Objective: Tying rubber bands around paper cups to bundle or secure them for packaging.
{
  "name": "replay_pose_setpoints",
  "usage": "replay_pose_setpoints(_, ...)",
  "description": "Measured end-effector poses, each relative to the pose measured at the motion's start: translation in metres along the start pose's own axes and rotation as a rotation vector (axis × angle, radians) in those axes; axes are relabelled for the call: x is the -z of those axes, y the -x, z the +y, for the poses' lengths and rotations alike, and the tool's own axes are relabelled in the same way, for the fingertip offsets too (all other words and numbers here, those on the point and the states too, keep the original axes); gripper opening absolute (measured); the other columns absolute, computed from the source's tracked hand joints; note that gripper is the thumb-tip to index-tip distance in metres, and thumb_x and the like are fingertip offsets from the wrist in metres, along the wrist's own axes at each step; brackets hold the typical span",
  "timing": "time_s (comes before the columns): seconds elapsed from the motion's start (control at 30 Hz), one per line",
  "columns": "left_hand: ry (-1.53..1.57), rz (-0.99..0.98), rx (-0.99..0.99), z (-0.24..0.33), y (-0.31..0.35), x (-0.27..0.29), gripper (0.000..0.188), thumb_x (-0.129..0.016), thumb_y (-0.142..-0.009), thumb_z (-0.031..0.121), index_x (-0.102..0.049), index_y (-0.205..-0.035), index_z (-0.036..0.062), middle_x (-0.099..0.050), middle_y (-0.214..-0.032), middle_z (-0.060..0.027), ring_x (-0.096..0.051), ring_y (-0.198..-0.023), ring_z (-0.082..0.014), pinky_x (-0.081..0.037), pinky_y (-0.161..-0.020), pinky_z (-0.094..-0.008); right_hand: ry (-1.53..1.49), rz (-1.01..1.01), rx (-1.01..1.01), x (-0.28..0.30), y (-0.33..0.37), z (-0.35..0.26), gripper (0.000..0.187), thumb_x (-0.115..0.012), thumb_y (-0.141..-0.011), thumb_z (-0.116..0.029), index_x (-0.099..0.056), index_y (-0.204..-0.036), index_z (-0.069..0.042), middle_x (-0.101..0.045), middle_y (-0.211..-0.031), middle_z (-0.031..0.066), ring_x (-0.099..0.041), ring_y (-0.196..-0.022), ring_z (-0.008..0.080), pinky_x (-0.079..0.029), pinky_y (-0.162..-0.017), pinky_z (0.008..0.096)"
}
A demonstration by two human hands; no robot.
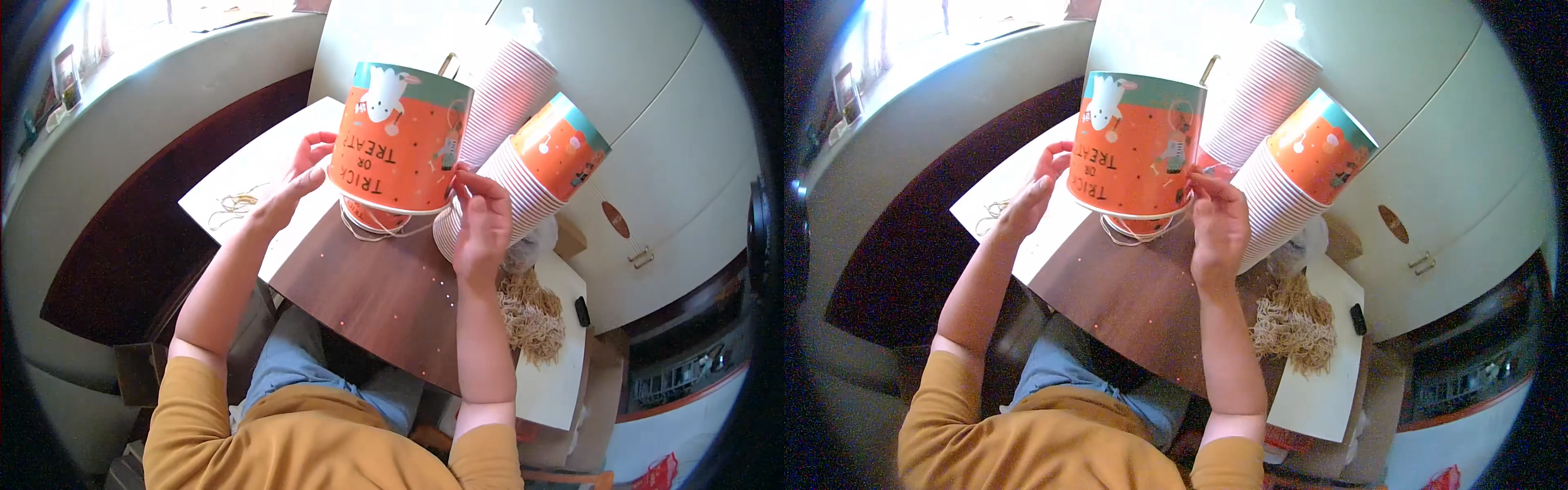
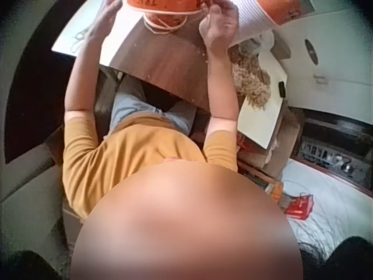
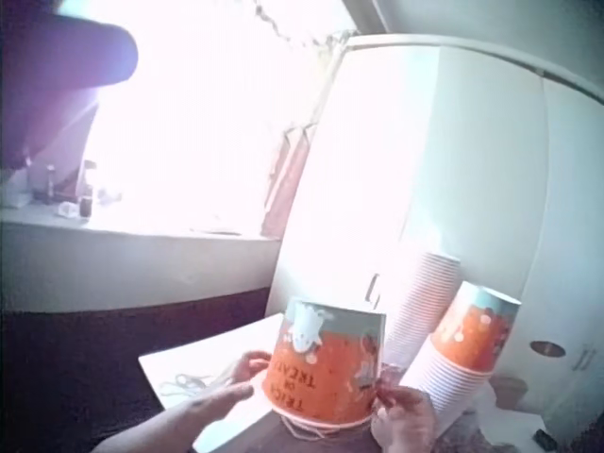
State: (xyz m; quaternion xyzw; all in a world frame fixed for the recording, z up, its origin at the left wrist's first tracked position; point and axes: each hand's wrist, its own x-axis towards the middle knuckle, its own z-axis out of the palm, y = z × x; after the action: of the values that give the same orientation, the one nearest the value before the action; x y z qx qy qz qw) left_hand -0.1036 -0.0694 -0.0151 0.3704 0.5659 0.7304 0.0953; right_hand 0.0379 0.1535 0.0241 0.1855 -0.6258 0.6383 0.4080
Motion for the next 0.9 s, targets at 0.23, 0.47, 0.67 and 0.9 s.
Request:
replay_pose_setpoints(0.23,-0.228,0.085,-0.086,-0.014,-0.044,-0.012,0.099,-0.081,-0.063,0.056,-0.034,-0.137,0.0077,-0.046,-0.138,-0.0213,-0.041,-0.130,-0.0301,-0.028,-0.109,-0.0485,0.218,0.016,0.005,0.004,-0.015,0.040,0.068,-0.071,-0.086,-0.017,-0.032,-0.139,0.002,-0.040,-0.138,0.0126,-0.045,-0.123,0.0230,-0.036,-0.106,0.0358)
replay_pose_setpoints(0.47,-0.398,-0.065,0.084,-0.077,-0.078,-0.006,0.120,-0.080,-0.061,0.058,-0.017,-0.150,0.0064,-0.034,-0.147,-0.0215,-0.030,-0.138,-0.0353,-0.022,-0.115,-0.0491,0.204,-0.091,-0.183,0.017,-0.008,0.080,0.068,-0.066,-0.089,-0.015,-0.027,-0.143,0.001,-0.046,-0.135,0.0125,-0.046,-0.123,0.0232,-0.035,-0.106,0.0352)
replay_pose_setpoints(0.67,-0.494,-0.091,0.083,-0.127,-0.085,-0.005,0.120,-0.080,-0.062,0.059,-0.021,-0.146,-0.0024,-0.041,-0.141,-0.0259,-0.040,-0.133,-0.0337,-0.032,-0.110,-0.0387,0.329,-0.080,-0.375,0.042,0.015,0.136,0.073,-0.063,-0.087,-0.006,-0.021,-0.146,0.002,-0.046,-0.136,0.0154,-0.046,-0.125,0.0234,-0.035,-0.107,0.0342)
replay_pose_setpoints(0.9,-0.943,-0.160,0.130,-0.166,-0.047,-0.007,0.112,-0.081,-0.065,0.043,-0.019,-0.147,-0.0005,-0.045,-0.136,-0.0270,-0.044,-0.127,-0.0400,-0.035,-0.107,-0.0446,0.828,-0.229,-0.542,0.073,0.056,0.132,0.058,-0.067,-0.082,-0.020,-0.047,-0.132,0.001,-0.064,-0.113,0.0214,-0.062,-0.107,0.0287,-0.048,-0.091,0.0372)
